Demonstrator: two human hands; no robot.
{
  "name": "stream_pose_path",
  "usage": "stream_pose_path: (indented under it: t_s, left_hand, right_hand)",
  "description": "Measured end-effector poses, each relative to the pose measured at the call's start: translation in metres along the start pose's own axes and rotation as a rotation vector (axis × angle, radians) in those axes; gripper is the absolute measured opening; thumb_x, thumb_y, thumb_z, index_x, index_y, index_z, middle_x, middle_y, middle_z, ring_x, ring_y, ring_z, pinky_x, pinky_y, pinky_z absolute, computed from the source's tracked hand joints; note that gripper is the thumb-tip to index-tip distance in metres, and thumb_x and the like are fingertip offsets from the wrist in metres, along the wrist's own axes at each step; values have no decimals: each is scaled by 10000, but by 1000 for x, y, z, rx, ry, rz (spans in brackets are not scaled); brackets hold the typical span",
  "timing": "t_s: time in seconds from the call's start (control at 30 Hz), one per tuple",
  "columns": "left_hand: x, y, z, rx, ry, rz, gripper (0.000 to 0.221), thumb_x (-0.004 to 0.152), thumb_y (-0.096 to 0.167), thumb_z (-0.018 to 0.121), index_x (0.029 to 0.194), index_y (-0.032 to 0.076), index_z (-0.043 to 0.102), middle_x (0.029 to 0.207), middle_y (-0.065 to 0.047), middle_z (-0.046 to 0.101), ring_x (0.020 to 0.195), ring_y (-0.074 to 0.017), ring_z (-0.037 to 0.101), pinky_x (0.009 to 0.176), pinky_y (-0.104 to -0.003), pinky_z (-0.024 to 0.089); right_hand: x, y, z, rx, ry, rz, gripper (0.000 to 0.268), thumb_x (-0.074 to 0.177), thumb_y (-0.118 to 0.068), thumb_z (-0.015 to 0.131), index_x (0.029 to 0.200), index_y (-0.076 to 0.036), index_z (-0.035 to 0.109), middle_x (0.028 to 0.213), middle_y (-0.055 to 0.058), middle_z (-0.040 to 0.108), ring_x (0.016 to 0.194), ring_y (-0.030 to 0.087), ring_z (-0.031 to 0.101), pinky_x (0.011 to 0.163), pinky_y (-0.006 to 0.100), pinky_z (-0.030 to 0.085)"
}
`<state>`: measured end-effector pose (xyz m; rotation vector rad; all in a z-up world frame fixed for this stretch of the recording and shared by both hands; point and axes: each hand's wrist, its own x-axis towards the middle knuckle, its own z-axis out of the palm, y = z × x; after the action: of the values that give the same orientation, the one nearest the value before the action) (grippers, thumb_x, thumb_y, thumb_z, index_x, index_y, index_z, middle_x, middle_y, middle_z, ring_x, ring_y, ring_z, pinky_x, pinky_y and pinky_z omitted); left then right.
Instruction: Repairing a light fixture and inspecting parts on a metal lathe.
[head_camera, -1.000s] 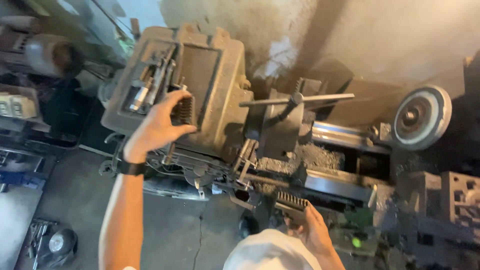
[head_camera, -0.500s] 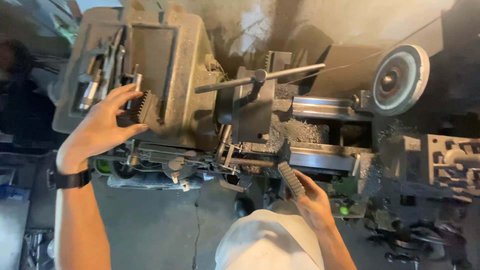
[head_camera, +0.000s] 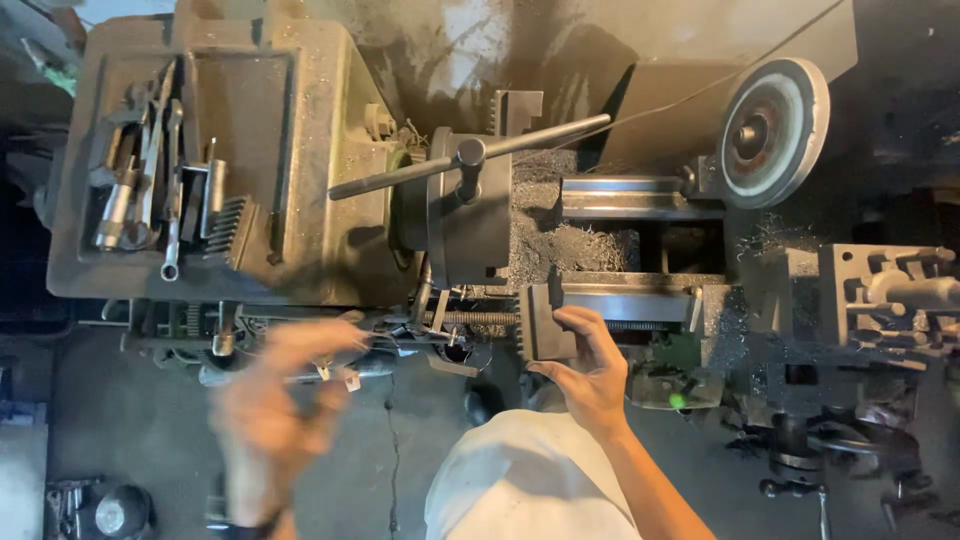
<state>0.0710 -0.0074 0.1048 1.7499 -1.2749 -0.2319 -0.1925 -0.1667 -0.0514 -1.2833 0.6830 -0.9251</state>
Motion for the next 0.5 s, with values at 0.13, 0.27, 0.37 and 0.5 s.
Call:
stream_pose_path:
  t_s: [0.13, 0.27, 0.37, 0.5]
  left_hand:
    - [-20, -20, 81, -207, -237, -136, 254, 839, 57, 784, 1090, 63, 746, 1021, -58, 791, 925, -143, 774, 803, -272, 605]
    - [-30, -43, 134, -368, -248, -284, 215, 876, 22, 749, 1089, 5, 723, 1014, -77, 793, 899, -155, 778, 804, -277, 596]
    - [-29, -47, 142, -381, -237, -315, 217, 882, 28, 745, 1095, 0, 712, 1031, -78, 784, 905, -153, 775, 808, -273, 596]
    - [-22, -46, 130, -317, -213, -268, 202, 896, 34, 745, 1096, 13, 726, 1025, -75, 779, 860, -153, 757, 774, -275, 592]
  right_hand:
    - [-2, 9, 1, 32, -5, 44, 644, 704, 160, 809, 1305, 50, 606, 1375, 99, 520, 1275, 194, 553, 1013, 336, 559]
    - [3, 14, 9, 42, -4, 77, 618, 714, 189, 777, 1294, 63, 603, 1362, 105, 509, 1255, 197, 570, 976, 334, 589]
    - [7, 28, 13, 62, -11, 94, 600, 724, 194, 767, 1286, 68, 600, 1351, 105, 502, 1239, 198, 579, 972, 341, 595]
    - [21, 39, 20, 60, -55, -34, 613, 730, 202, 770, 1302, 83, 584, 1355, 114, 502, 1267, 201, 557, 1060, 344, 543]
